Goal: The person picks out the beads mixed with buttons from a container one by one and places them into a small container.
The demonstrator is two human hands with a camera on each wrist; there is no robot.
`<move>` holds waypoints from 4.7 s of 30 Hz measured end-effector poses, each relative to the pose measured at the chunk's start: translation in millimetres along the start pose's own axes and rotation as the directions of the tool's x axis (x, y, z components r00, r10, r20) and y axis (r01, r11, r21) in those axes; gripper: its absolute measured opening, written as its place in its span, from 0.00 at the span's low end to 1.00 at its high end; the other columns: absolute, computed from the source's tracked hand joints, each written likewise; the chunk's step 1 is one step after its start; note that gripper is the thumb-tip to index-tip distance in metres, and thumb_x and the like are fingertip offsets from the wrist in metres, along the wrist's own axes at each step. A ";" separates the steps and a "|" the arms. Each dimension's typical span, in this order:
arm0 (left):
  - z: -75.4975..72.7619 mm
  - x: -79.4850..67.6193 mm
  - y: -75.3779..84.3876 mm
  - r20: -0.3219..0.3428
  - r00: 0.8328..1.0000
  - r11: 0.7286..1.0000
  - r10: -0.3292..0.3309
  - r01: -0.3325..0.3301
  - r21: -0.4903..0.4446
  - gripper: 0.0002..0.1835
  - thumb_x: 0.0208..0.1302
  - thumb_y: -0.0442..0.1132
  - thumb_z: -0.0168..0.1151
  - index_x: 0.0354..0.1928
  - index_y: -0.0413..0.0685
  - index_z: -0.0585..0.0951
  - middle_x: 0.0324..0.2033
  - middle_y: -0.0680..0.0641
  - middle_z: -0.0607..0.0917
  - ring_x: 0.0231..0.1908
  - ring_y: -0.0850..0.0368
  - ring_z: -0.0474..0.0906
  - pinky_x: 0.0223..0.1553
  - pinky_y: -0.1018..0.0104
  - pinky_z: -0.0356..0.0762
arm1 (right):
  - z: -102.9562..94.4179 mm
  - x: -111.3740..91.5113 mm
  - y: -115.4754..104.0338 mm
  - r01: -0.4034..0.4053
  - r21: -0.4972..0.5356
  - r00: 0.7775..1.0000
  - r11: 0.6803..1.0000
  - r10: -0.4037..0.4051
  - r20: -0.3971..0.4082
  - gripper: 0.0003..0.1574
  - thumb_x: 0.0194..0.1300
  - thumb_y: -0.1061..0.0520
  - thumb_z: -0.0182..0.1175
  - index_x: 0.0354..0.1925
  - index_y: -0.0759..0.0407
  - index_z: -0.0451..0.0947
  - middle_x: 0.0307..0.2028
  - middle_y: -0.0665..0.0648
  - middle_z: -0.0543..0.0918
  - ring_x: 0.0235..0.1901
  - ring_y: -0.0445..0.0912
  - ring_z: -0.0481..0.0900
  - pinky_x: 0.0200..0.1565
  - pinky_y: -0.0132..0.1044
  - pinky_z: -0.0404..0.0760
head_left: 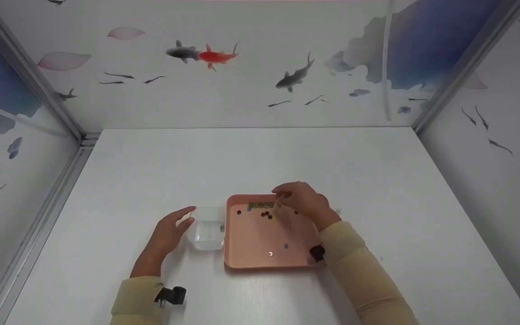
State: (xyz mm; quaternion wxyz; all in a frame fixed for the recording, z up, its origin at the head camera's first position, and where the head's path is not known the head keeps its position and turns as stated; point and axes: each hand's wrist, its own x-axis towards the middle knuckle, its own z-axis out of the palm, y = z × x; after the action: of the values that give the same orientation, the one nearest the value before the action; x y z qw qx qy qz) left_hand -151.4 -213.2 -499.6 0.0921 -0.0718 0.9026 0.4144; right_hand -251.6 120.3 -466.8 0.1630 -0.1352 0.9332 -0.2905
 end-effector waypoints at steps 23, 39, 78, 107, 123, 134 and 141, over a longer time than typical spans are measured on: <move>2.0 2.4 -6.0 -0.003 1.000 1.000 0.005 -0.005 -0.028 0.24 0.75 0.45 0.50 0.69 0.51 0.68 0.69 0.39 0.66 0.70 0.37 0.56 0.69 0.41 0.54 | 11.1 -11.7 -23.0 0.040 0.236 0.998 0.971 -0.029 -0.049 0.18 0.66 0.56 0.63 0.54 0.50 0.81 0.46 0.46 0.83 0.47 0.43 0.79 0.51 0.41 0.81; 3.0 2.4 -5.4 -0.008 1.000 1.000 0.005 -0.005 -0.018 0.23 0.75 0.44 0.50 0.69 0.52 0.68 0.68 0.38 0.67 0.69 0.36 0.58 0.68 0.40 0.54 | 21.5 -12.8 -29.7 0.217 0.302 0.976 0.928 -0.207 -0.065 0.17 0.67 0.60 0.61 0.53 0.57 0.81 0.44 0.53 0.84 0.45 0.50 0.81 0.46 0.45 0.83; 3.5 0.6 -3.3 -0.006 1.000 1.000 0.012 -0.012 -0.025 0.23 0.74 0.43 0.51 0.69 0.50 0.69 0.68 0.38 0.67 0.69 0.36 0.58 0.69 0.41 0.55 | 47.8 -8.4 -60.8 0.188 0.382 0.977 0.905 -0.212 0.021 0.18 0.66 0.58 0.62 0.54 0.56 0.81 0.46 0.50 0.84 0.45 0.44 0.81 0.46 0.38 0.83; 2.1 2.7 -5.1 0.004 1.000 1.000 -0.009 0.009 -0.025 0.24 0.75 0.45 0.49 0.69 0.52 0.68 0.69 0.40 0.66 0.70 0.37 0.57 0.69 0.41 0.54 | 70.2 -3.9 -86.6 0.271 0.311 0.958 0.911 -0.286 0.002 0.14 0.66 0.60 0.62 0.50 0.51 0.83 0.44 0.47 0.84 0.46 0.42 0.80 0.47 0.33 0.82; 1.6 1.7 -4.3 0.001 1.000 1.000 -0.005 0.005 -0.011 0.23 0.74 0.45 0.50 0.69 0.52 0.69 0.69 0.38 0.66 0.70 0.36 0.57 0.68 0.40 0.54 | 77.6 -0.4 -98.0 0.312 0.203 0.947 0.928 -0.321 0.015 0.14 0.66 0.59 0.62 0.50 0.55 0.84 0.44 0.48 0.84 0.43 0.40 0.80 0.47 0.33 0.81; 2.8 2.9 -4.6 0.000 1.000 1.000 -0.007 0.007 -0.006 0.24 0.74 0.45 0.51 0.69 0.51 0.69 0.68 0.38 0.67 0.69 0.36 0.58 0.68 0.41 0.55 | 82.5 1.3 -106.2 0.368 0.099 0.926 0.925 -0.374 0.051 0.16 0.65 0.61 0.64 0.51 0.55 0.84 0.41 0.48 0.85 0.42 0.40 0.80 0.43 0.28 0.80; 2.3 3.1 -4.0 -0.002 1.000 1.000 -0.002 0.002 0.002 0.24 0.74 0.44 0.51 0.69 0.51 0.69 0.68 0.38 0.67 0.69 0.37 0.58 0.68 0.41 0.56 | 85.1 2.6 -110.4 0.372 0.046 0.925 0.927 -0.375 0.056 0.16 0.64 0.60 0.64 0.51 0.52 0.84 0.42 0.47 0.86 0.42 0.38 0.81 0.45 0.28 0.80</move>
State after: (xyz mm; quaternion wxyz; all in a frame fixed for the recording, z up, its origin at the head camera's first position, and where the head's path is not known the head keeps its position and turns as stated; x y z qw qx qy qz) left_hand -153.4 -214.3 -504.7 0.0917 -0.0732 0.9029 0.4135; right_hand -204.0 -10.7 -468.9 0.1369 -0.3167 0.8795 -0.3277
